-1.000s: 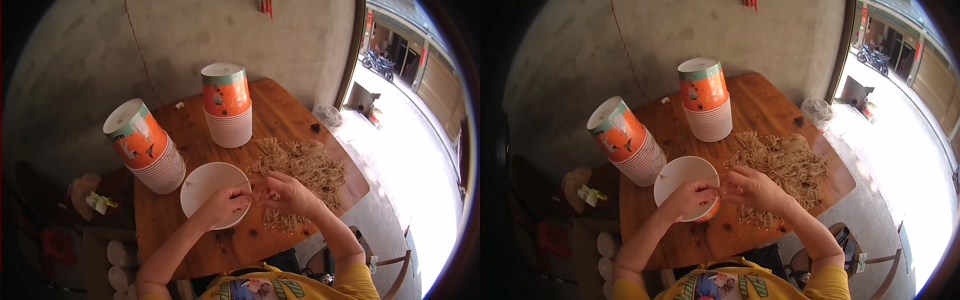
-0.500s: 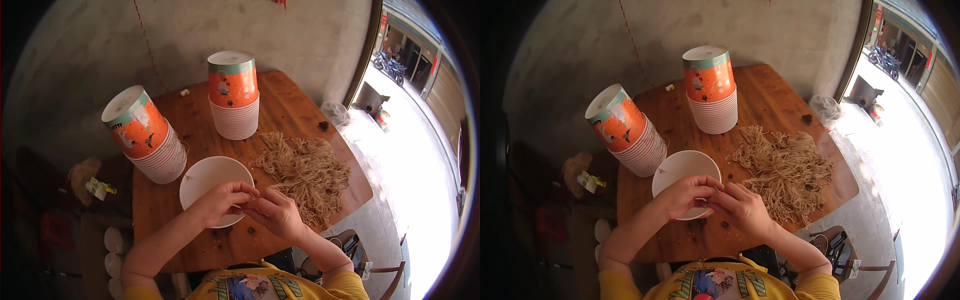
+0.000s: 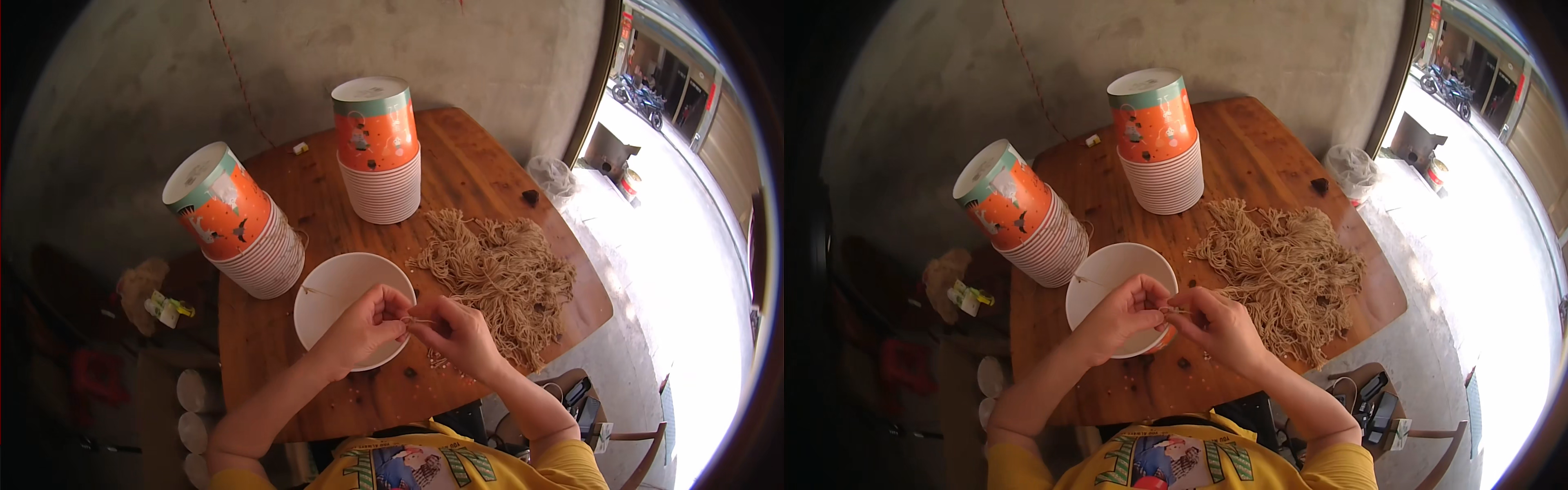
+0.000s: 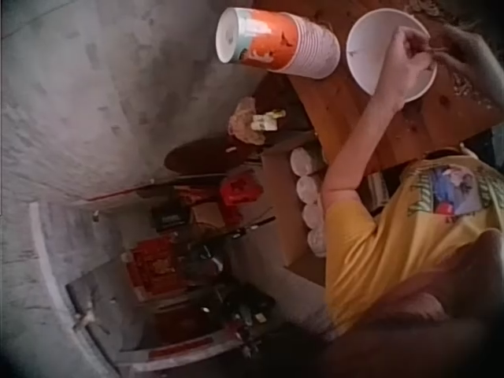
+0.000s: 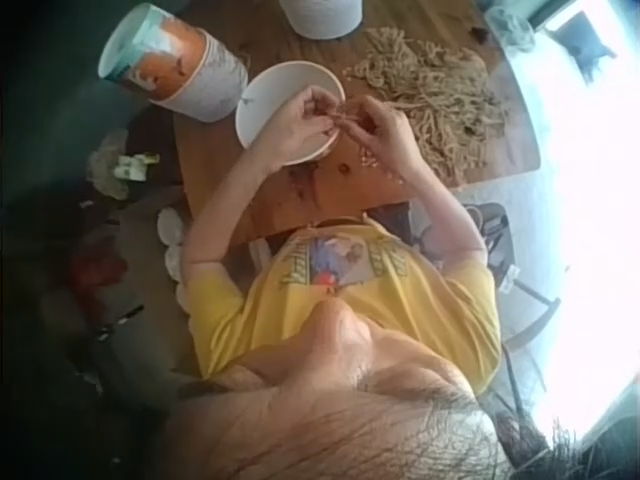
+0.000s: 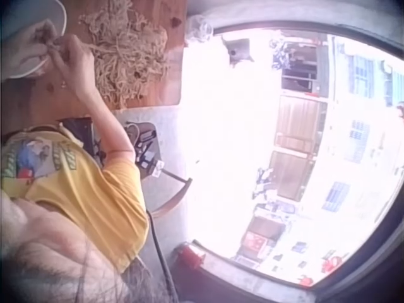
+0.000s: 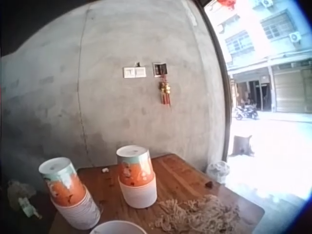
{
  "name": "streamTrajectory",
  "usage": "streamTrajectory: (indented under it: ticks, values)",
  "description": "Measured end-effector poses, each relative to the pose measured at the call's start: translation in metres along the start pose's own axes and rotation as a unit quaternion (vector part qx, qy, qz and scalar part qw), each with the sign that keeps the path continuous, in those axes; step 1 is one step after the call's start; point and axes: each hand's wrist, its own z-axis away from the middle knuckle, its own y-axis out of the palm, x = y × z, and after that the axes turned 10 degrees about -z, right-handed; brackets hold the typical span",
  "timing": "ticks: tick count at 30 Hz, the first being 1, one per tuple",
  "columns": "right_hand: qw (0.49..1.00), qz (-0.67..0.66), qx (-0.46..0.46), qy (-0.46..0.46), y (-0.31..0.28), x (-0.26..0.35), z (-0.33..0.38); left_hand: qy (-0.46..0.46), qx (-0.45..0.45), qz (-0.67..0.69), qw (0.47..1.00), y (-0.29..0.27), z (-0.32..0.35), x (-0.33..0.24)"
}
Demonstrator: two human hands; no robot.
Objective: Placing shredded material and a string loop inside themed paper cups.
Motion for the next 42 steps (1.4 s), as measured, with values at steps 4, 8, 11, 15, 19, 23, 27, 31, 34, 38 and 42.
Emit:
streamTrajectory:
  ticks: [4, 8, 11, 15, 19, 23, 27, 31, 34, 38, 42]
  values:
    - [1.000, 0.028, 0.002, -0.006, -0.001, 0.004, -0.001, 0.080, -0.030, -0.117, 0.989, 0.005, 0.000, 0.007]
    - [0.998, 0.050, -0.013, -0.039, 0.000, 0.004, 0.000, 0.142, -0.071, -0.260, 0.952, 0.012, 0.006, 0.003]
    - [0.994, 0.088, -0.014, -0.067, 0.002, 0.004, 0.002, 0.206, -0.109, -0.359, 0.904, 0.011, 0.007, 0.004]
    - [0.988, 0.118, -0.019, -0.093, 0.004, 0.002, 0.004, 0.196, -0.131, -0.391, 0.890, 0.014, 0.010, 0.000]
    - [0.978, 0.124, -0.049, -0.158, 0.008, -0.004, 0.007, 0.224, -0.165, -0.491, 0.825, 0.019, 0.015, -0.007]
    - [0.966, 0.146, -0.041, -0.211, 0.009, -0.006, 0.010, 0.164, -0.168, -0.389, 0.891, 0.024, 0.018, -0.004]
    - [0.962, 0.166, -0.018, -0.217, 0.009, -0.001, 0.013, 0.184, -0.182, -0.341, 0.904, 0.022, 0.019, 0.009]
    - [0.964, 0.162, -0.016, -0.211, 0.009, -0.004, 0.012, 0.169, -0.167, -0.293, 0.926, 0.022, 0.019, 0.009]
    - [0.976, 0.113, -0.022, -0.184, 0.010, -0.002, 0.011, 0.160, -0.157, -0.279, 0.934, 0.021, 0.018, 0.004]
    - [0.998, -0.044, -0.044, -0.030, 0.014, 0.001, 0.011, 0.113, -0.143, -0.244, 0.953, 0.020, 0.019, -0.001]
    - [0.987, -0.130, -0.059, 0.072, 0.017, 0.000, 0.008, 0.127, -0.119, -0.216, 0.961, 0.014, 0.018, 0.007]
